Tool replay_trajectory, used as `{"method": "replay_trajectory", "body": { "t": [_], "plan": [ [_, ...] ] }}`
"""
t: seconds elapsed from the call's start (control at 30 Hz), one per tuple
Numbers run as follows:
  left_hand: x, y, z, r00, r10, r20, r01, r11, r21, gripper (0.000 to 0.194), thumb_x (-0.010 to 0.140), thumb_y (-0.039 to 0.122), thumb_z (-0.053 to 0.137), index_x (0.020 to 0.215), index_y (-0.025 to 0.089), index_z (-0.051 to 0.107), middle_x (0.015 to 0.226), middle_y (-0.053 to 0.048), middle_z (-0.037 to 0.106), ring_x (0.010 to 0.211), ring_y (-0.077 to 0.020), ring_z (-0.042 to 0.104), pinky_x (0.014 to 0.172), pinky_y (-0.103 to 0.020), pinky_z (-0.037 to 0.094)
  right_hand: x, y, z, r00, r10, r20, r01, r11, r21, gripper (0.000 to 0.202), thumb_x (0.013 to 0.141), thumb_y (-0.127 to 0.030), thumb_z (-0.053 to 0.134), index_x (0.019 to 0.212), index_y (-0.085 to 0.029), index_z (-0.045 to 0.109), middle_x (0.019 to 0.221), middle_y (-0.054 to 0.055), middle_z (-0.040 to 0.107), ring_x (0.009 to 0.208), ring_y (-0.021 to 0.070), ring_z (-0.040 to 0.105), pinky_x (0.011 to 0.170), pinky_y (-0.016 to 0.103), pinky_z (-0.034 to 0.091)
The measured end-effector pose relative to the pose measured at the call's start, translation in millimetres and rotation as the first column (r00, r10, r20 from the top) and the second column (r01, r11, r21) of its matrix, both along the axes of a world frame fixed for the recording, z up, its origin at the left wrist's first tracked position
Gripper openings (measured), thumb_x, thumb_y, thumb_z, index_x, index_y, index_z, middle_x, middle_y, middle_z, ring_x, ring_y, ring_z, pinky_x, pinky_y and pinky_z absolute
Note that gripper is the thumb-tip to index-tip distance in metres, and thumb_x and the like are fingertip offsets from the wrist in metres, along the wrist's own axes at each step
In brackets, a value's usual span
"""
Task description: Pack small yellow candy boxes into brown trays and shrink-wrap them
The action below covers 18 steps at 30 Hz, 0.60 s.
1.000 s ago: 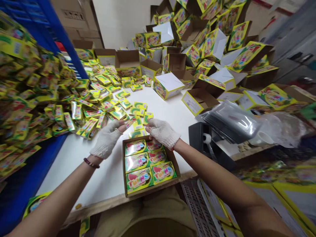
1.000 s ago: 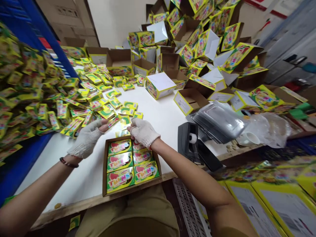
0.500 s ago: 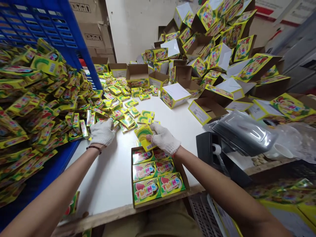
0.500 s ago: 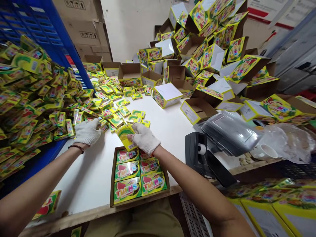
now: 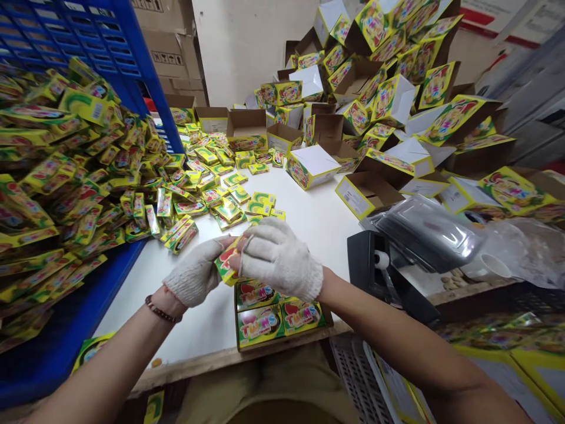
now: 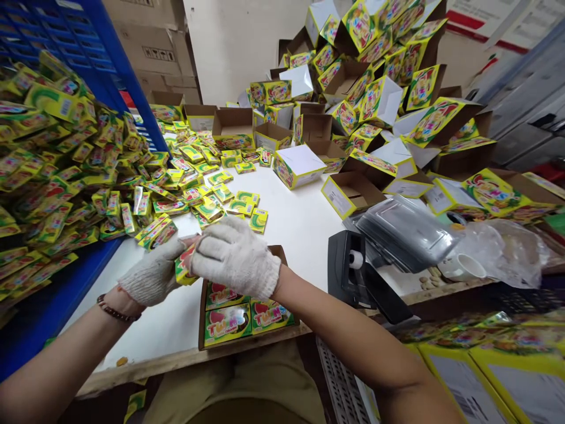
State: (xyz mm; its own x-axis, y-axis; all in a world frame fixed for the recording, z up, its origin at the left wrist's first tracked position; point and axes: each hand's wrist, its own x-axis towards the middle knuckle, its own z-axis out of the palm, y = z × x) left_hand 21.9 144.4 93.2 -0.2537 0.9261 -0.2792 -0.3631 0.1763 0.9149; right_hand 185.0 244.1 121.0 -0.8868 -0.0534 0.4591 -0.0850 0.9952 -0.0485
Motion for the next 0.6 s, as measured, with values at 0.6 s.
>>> {"method": "replay_trajectory", "body": {
  "t": [0.6],
  "plan": [
    [26,-16,-66.5,-0.008,0.271,-0.963,0.259,0.93,0.26,0.067,0.078,0.015,0.055,0.144,0.014,0.041,0.105,-0.013,0.069,0.093,-0.0272,0.065,0.084,-0.043,0.055,23,-10,-54.2,0.905,-0.229,0.358,0.35,0.879,-0.324,0.049,0.086,-0.015,0.058,0.135,-0.011,0.049,0.126,0.017,0.06,0.118,0.0268,0.055,0.103,0.044,0.045]
  ]
}}
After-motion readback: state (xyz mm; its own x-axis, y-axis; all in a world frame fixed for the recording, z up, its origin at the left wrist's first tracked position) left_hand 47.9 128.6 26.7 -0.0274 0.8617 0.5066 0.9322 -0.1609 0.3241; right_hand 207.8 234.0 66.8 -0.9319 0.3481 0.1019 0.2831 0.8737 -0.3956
